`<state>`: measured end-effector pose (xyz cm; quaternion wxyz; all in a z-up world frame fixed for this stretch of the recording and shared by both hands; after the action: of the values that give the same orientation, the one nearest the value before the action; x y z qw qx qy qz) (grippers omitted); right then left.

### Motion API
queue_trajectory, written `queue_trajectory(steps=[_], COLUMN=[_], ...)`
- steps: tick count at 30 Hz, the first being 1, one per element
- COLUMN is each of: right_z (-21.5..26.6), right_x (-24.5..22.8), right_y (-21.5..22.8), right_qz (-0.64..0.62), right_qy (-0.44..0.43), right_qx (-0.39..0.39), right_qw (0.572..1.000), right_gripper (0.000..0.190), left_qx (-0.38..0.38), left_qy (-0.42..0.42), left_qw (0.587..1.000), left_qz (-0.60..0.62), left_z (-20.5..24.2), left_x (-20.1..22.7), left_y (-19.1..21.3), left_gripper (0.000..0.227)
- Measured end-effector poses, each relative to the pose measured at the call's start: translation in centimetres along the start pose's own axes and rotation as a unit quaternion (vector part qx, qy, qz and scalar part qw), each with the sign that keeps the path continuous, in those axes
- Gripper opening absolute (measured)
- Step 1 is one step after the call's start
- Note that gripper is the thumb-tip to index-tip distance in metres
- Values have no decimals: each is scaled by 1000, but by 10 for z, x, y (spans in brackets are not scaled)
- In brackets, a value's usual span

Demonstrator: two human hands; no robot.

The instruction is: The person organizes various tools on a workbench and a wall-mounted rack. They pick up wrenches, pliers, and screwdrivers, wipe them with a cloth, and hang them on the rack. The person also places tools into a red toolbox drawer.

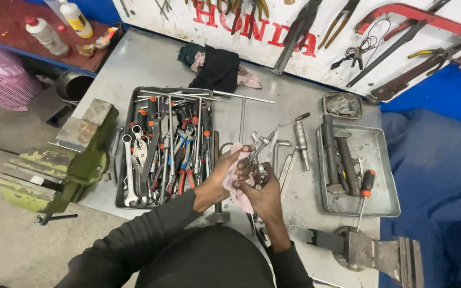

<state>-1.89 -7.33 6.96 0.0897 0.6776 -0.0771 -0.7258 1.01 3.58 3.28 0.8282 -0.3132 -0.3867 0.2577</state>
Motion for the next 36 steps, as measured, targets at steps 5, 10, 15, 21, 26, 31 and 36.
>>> queue_trajectory(steps=[5, 10, 15, 21, 26, 31, 36], right_z=[-20, -38, -101, -142, -151, -103, -71], right_x=[38, 19, 46, 74, 64, -17, 52], right_y=[-8, -78, -123, -199, -198, -180, -210], right_qz=[-163, -187, -42, 75, 181, -3, -30], right_qy=[-57, -118, -73, 17, 59, -93, -146], right_qx=[44, 5, 25, -97, -81, -164, -283], right_qw=[984, 975, 996, 992, 978, 982, 947], right_gripper=[34, 37, 31, 39, 31, 29, 51], left_qx=[-21, 89, 129, 182, -91, 67, 1], left_qy=[-24, -38, -5, -37, 68, -145, -456], left_qw=[999, 981, 950, 970, 946, 937, 806], left_qz=[-7, -170, -283, -159, -303, -309, -377], left_z=[16, 41, 80, 101, 159, 139, 88], left_x=[23, 15, 16, 53, 62, 111, 125], left_y=[40, 76, 98, 166, 141, 143, 105], left_gripper=[38, 43, 55, 60, 78, 17, 36])
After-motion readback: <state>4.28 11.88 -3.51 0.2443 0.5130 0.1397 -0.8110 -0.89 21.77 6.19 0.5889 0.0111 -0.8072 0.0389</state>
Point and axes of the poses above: each hand's wrist, its own z-axis away from the middle knuckle, its own y-axis out of the back of the hand, x = y × z, the point moved 6 cm from there along -z, towards the middle knuckle, and after that the axes turned 4 degrees about z, right-handed, at the moved point
